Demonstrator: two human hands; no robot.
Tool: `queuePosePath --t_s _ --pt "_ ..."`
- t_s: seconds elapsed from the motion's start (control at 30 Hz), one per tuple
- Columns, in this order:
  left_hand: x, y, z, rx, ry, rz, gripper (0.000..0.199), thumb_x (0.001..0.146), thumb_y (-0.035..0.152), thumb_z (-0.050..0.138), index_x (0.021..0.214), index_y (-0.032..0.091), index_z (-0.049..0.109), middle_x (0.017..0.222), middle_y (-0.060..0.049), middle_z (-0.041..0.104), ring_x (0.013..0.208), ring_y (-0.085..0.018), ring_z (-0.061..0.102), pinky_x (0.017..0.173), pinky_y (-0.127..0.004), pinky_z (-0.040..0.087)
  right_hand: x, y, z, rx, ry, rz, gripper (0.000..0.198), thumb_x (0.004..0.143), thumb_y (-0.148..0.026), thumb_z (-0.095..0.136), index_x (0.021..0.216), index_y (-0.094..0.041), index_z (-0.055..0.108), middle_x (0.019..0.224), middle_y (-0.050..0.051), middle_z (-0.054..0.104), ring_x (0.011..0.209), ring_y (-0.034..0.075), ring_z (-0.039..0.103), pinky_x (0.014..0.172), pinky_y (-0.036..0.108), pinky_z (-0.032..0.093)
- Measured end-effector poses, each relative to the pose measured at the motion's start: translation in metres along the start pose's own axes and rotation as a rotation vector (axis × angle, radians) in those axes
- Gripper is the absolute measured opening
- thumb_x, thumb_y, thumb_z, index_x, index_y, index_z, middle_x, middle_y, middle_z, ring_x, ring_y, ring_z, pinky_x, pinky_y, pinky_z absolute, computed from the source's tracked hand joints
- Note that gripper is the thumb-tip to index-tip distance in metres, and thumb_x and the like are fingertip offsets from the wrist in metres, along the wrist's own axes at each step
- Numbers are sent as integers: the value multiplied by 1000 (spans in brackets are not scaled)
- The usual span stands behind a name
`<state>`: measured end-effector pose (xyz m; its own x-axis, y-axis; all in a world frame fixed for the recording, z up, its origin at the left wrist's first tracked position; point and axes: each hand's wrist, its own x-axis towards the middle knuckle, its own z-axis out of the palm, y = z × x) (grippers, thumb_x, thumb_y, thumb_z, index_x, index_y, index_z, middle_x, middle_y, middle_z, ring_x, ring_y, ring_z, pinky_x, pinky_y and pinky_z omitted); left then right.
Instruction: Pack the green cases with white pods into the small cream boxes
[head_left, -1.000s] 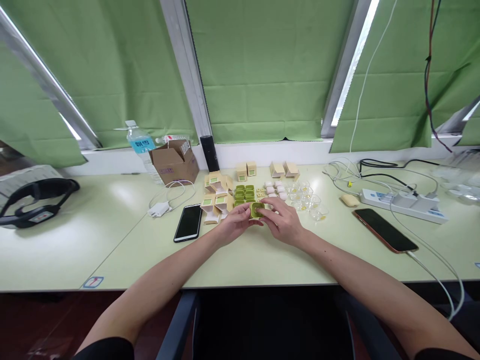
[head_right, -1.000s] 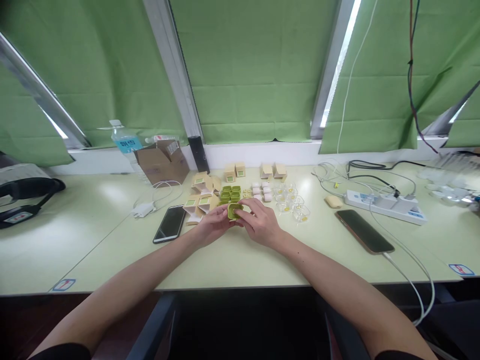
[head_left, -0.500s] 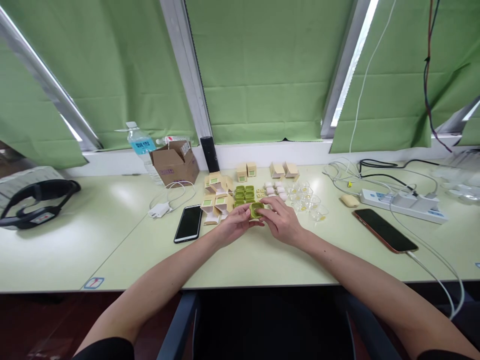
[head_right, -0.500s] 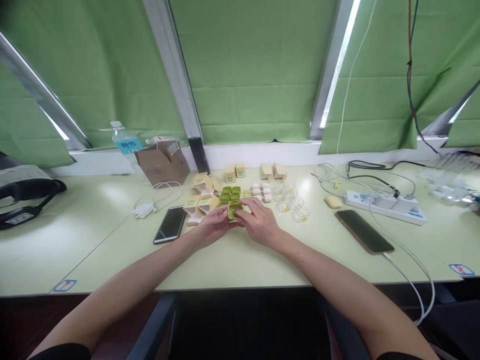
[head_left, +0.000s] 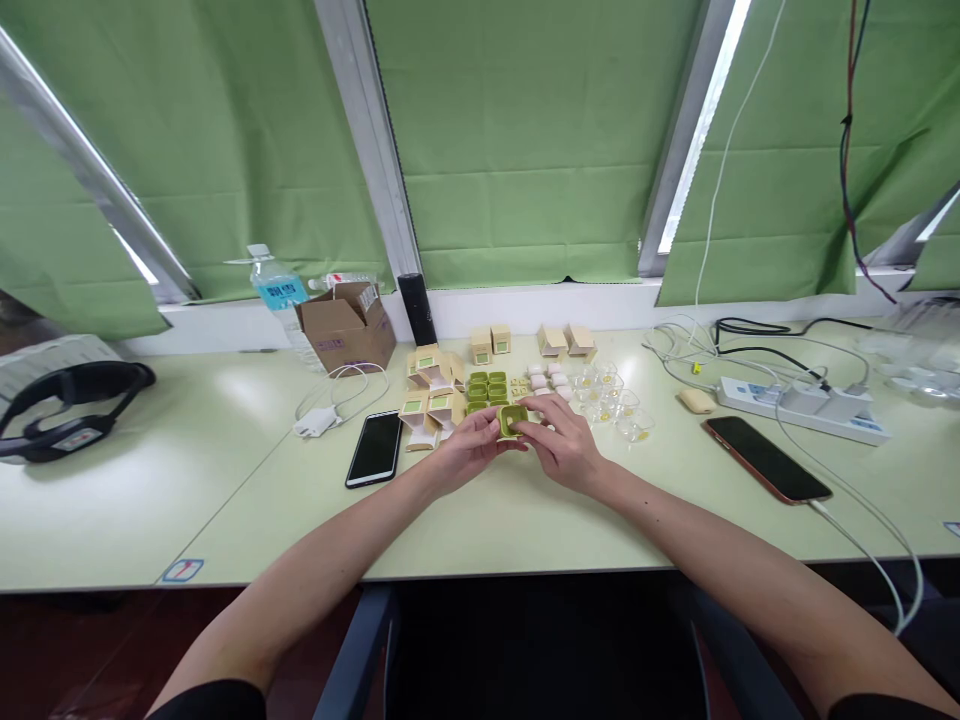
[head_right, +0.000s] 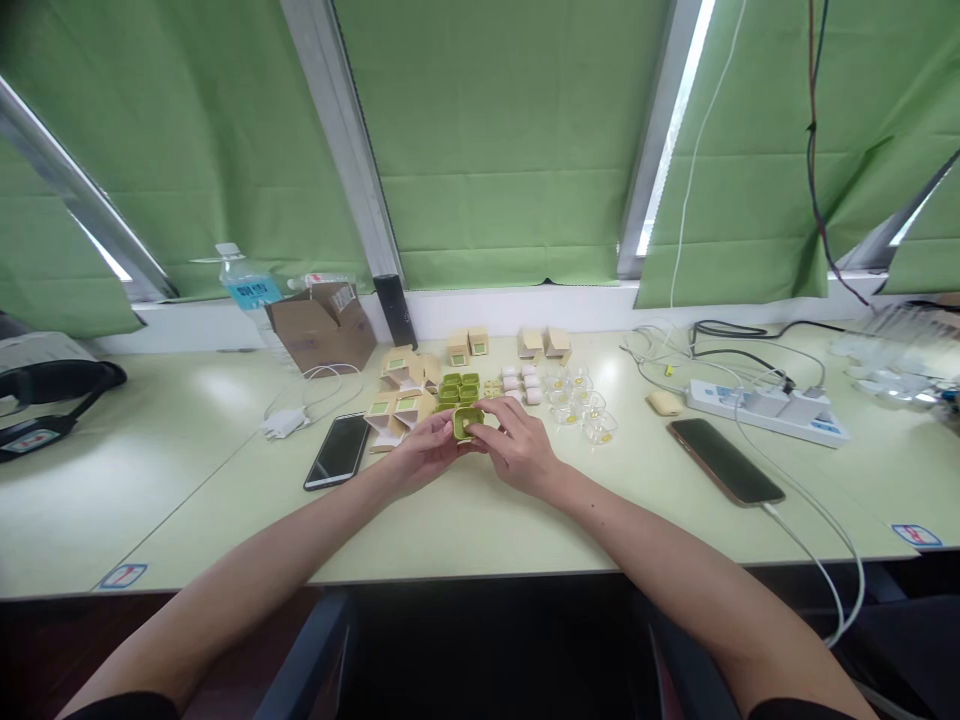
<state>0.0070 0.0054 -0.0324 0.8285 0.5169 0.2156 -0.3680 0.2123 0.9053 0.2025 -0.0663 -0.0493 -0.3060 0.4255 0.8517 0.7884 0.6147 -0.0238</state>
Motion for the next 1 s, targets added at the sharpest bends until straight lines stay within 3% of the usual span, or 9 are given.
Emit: queuePosePath --t_s 0.3,0.53,0.77,1.0 --pt "0 0 0 -14 3 -5 43 82 43 85 117 20 75 118 -12 69 105 -23 67 101 -44 54 3 -2 -1 -34 14 -24 30 99 -10 51 107 -26 74 125 12 68 112 26 61 64 33 60" --pt "0 1 0 14 -23 0 46 82 45 85 119 19 75 125 -14 69 108 -26 67 100 -45 53 2 -4 -2 -29 40 -29 26 100 -15 53 116 -25 71 123 13 69 113 27 62 73 37 62" --pt "0 -2 -5 -14 -28 -2 42 83 40 84 119 18 74 118 -12 70 104 -24 67 100 -44 54 2 0 0 -46 -4 -25 30 99 -11 52 116 -25 72 124 12 70 116 27 60 66 32 59" --pt "2 -6 -7 46 33 38 57 78 33 88 130 20 69 124 -13 71 111 -26 67 103 -45 50 3 1 -2 38 -92 67 31 102 -14 47 125 -24 64 131 11 71 115 27 61 73 37 61"
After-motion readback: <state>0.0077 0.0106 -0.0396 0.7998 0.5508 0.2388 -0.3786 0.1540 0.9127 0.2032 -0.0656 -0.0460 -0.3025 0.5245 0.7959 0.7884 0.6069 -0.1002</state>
